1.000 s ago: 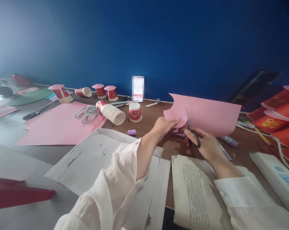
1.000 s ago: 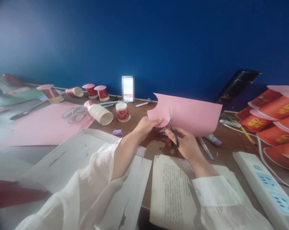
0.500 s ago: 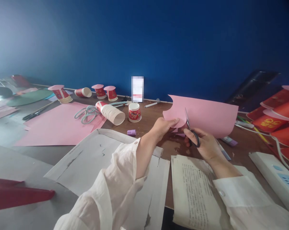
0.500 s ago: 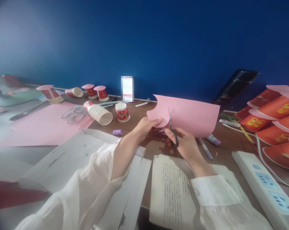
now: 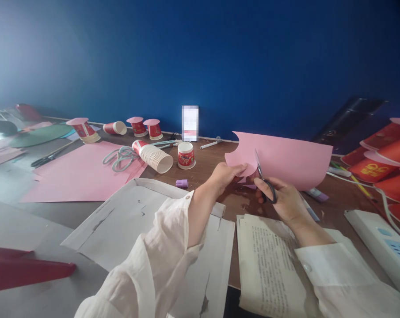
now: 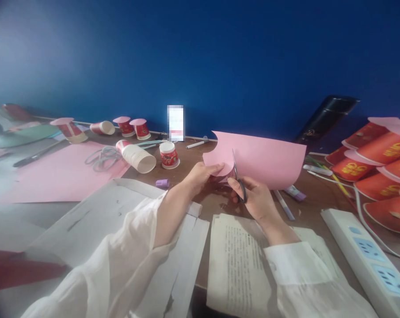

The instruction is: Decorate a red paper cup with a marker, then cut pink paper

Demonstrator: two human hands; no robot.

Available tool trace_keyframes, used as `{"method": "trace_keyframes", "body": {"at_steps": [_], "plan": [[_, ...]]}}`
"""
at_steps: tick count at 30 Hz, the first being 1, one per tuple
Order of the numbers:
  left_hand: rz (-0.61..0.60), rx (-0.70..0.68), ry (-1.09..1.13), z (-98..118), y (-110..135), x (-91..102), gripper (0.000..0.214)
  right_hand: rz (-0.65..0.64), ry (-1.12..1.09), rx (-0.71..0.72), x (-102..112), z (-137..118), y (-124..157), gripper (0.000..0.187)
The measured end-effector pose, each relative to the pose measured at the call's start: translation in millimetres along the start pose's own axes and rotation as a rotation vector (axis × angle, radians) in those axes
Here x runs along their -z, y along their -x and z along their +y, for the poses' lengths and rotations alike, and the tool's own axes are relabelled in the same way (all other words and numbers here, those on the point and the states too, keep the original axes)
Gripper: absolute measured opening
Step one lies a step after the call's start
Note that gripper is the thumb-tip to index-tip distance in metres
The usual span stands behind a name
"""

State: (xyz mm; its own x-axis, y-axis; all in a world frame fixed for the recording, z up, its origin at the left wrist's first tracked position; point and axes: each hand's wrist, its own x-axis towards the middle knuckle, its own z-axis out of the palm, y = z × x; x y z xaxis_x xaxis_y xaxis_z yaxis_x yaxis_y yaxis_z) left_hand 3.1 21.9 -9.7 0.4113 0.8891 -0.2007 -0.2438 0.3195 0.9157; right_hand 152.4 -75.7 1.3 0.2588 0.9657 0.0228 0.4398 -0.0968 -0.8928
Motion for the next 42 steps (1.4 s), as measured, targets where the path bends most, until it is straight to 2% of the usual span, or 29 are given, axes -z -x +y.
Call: {"method": "trace_keyframes", "body": {"at_steps": [13, 23, 29, 42], "plan": [[0.028, -0.034, -0.088, 2.5, 0.8, -0.6, 0.03, 0.022, 0.022, 0.029, 0.1, -0.2, 0.2, 0.048], [-0.008, -0.016, -0.024, 4.1, 3.4, -0.8, 0.036, 0.009, 0.022, 0.017, 1.7, -3.9, 1.6, 0.047], [-0.007, 0.001, 0.039, 7.4, 6.1, -3.3, 0.027, 0.006, 0.028, 0.016, 2.6, -3.3, 2.0, 0.047], [0.014, -0.017, 0.025, 5.6, 1.8, -2.2, 0.027, 0.02, 0.024, 0.047, 1.9, 0.2, -0.1, 0.047]]}}
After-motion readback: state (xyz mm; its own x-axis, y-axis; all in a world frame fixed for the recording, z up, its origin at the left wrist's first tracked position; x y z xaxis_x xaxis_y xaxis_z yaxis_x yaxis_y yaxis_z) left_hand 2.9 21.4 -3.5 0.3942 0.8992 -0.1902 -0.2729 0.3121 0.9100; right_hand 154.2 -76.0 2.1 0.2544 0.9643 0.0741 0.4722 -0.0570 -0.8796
